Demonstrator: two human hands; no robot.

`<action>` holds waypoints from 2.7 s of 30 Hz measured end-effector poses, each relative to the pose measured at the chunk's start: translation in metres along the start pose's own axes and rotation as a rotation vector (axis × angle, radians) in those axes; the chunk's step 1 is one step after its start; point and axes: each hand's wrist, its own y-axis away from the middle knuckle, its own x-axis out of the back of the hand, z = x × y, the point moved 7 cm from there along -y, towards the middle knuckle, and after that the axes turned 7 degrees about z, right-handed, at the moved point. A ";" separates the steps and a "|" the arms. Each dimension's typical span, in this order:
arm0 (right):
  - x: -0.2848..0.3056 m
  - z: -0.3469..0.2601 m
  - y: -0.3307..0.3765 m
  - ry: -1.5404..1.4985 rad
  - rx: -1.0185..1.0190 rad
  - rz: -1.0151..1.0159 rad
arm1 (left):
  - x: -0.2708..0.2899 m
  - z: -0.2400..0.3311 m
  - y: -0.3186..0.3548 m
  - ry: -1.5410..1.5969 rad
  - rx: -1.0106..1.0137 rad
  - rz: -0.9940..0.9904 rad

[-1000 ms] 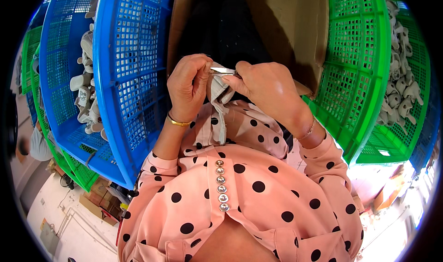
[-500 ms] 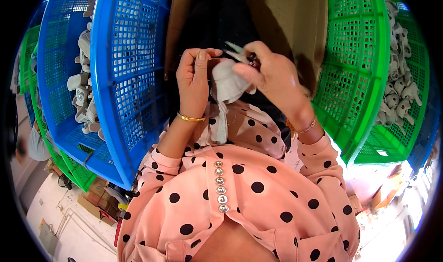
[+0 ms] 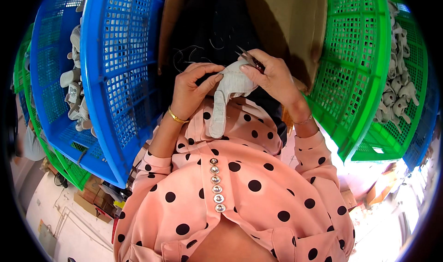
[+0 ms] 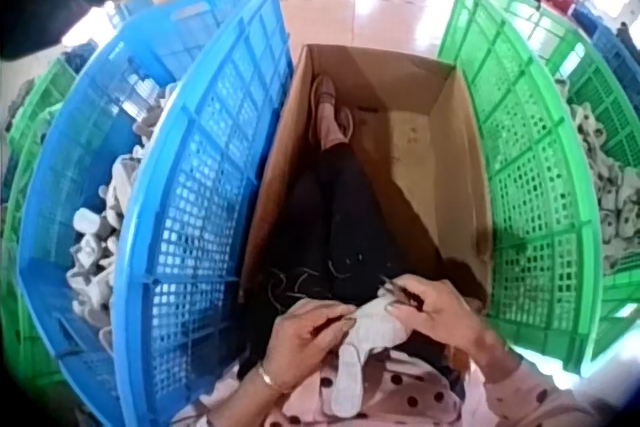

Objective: The person sits on the floor and uses a pair of scissors to trim loose threads and excess fabric from the edges of white slippers. They handle the slippers one by one from a blue basket, cutting small bits of material and placing the finished items into a cardboard box.

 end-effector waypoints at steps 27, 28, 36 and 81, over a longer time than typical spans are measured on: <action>-0.008 -0.012 -0.001 0.020 0.028 0.011 | 0.005 -0.002 0.002 0.190 0.212 -0.048; -0.008 -0.012 -0.001 0.021 0.027 0.012 | 0.005 -0.002 0.003 0.195 0.223 -0.050; -0.012 -0.024 -0.001 0.149 0.074 0.068 | -0.015 0.001 0.001 0.866 0.556 0.035; -0.019 -0.011 -0.002 0.056 0.020 0.141 | -0.011 -0.027 0.001 0.749 0.464 -0.187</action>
